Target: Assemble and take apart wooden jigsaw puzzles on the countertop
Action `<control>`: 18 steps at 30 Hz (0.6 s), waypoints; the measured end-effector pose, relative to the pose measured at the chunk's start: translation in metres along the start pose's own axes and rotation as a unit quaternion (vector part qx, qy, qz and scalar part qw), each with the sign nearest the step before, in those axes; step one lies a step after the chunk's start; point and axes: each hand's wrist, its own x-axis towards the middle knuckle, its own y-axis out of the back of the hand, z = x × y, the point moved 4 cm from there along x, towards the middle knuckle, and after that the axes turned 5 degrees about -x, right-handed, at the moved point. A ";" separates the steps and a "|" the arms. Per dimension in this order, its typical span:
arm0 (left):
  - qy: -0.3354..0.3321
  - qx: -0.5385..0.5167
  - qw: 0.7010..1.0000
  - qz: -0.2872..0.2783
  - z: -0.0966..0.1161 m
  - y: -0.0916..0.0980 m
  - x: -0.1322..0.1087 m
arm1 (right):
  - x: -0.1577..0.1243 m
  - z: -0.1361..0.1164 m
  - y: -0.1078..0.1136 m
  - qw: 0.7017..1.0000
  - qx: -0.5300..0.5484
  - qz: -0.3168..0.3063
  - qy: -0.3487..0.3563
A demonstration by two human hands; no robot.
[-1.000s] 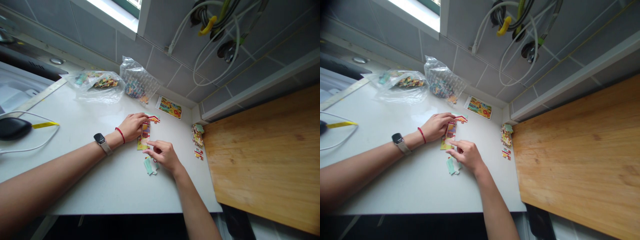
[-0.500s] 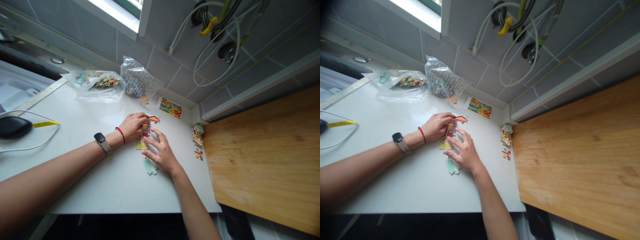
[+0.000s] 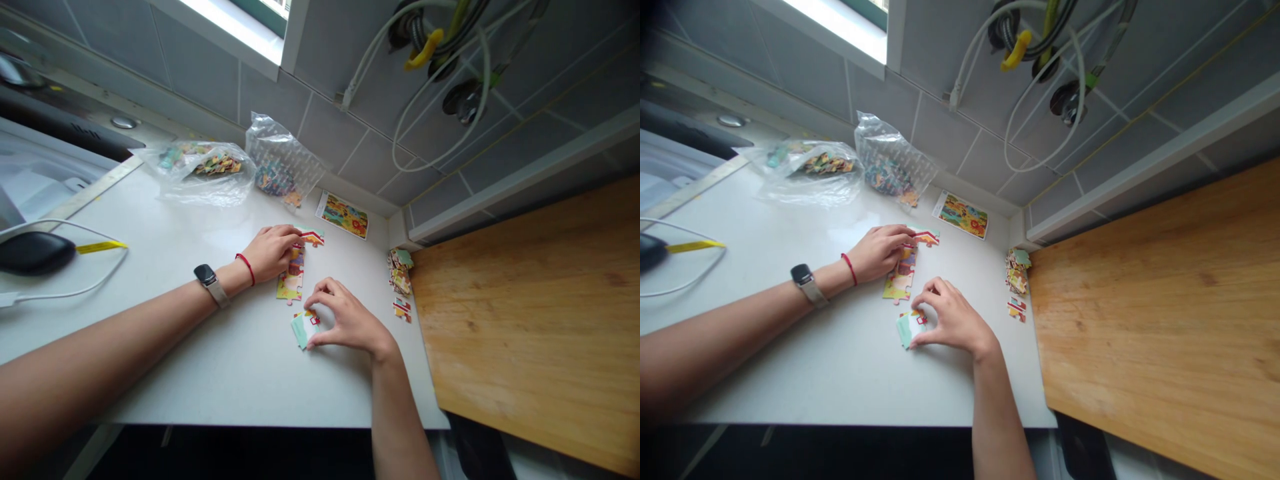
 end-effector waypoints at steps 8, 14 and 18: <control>0.010 0.005 1.000 -0.007 0.002 0.002 0.001 | 0.003 0.009 -0.008 0.992 0.115 0.028 -0.048; 0.027 0.008 0.999 -0.021 0.003 0.004 0.001 | 0.007 0.026 -0.006 0.913 0.343 0.192 -0.106; 0.015 0.011 1.000 -0.017 0.002 0.003 0.001 | 0.007 0.043 0.000 0.861 0.390 0.293 -0.147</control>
